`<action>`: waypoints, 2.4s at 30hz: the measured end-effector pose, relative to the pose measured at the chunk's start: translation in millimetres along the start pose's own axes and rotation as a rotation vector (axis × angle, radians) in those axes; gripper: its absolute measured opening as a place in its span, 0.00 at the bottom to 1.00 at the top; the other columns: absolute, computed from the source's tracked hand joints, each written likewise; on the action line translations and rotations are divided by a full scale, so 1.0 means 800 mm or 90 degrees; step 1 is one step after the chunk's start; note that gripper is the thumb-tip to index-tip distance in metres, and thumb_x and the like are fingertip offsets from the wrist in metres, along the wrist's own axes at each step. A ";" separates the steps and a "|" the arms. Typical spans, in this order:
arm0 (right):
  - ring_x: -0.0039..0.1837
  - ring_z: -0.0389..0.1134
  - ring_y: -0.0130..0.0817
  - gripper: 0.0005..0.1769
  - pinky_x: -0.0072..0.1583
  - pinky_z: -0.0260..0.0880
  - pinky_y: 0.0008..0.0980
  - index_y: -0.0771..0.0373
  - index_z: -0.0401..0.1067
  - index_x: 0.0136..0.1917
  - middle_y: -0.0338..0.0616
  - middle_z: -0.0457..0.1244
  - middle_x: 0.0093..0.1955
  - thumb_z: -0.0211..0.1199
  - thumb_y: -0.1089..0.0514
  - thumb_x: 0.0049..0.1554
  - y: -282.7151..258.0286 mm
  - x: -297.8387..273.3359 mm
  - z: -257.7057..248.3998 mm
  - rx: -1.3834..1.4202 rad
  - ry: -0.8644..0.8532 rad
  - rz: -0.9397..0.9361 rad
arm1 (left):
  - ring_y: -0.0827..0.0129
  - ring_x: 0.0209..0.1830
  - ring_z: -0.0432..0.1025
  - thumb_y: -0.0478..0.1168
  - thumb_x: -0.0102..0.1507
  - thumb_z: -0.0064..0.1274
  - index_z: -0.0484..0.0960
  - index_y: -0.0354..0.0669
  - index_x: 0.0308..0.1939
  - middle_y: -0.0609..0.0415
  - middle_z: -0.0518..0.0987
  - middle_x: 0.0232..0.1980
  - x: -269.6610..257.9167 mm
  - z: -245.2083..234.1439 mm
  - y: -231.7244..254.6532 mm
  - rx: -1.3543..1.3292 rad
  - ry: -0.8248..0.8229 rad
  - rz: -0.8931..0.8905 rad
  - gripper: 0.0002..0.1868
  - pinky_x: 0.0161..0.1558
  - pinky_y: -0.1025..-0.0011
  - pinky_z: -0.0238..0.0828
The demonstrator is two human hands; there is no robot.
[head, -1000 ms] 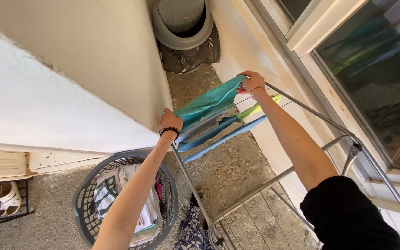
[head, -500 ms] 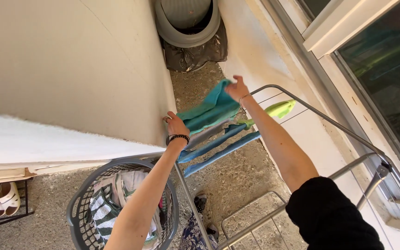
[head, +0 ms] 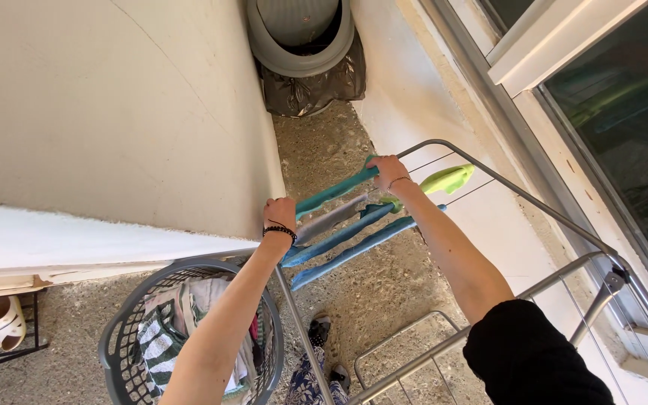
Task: The person removes various towels and cloths from a laundry basket and hangs them one by one on a metal drying rack. Items include blue, green, white, and patterned towels, which are spread across the rack bars to dry.
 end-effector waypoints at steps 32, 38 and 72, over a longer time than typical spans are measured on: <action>0.58 0.74 0.41 0.23 0.62 0.74 0.41 0.53 0.74 0.64 0.46 0.73 0.53 0.59 0.43 0.60 -0.314 -0.392 -0.160 0.109 -0.264 -0.296 | 0.45 0.46 0.77 0.41 0.69 0.46 0.78 0.47 0.46 0.41 0.79 0.40 -0.402 -0.081 -0.073 -0.462 0.131 -0.042 0.07 0.43 0.52 0.80; 0.64 0.70 0.43 0.21 0.66 0.71 0.43 0.49 0.74 0.63 0.45 0.72 0.56 0.57 0.42 0.61 -0.439 -0.464 -0.131 0.047 -0.305 -0.350 | 0.48 0.45 0.79 0.41 0.68 0.45 0.77 0.52 0.48 0.46 0.80 0.41 -0.480 0.020 -0.130 -0.507 0.036 -0.144 0.07 0.45 0.54 0.79; 0.63 0.71 0.55 0.29 0.61 0.75 0.49 0.66 0.62 0.58 0.57 0.69 0.58 0.71 0.51 0.52 -0.493 -0.420 0.481 0.303 -0.224 0.198 | 0.45 0.56 0.78 0.42 0.66 0.46 0.76 0.57 0.54 0.39 0.82 0.47 -0.522 0.327 -0.195 -0.557 -0.235 -0.109 0.12 0.59 0.53 0.76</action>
Point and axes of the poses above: each hand's wrist, its own x-axis towards the middle knuckle, its own z-axis out of the palm, y = z × x, the point moved 7 cm from there along x, towards the middle knuckle
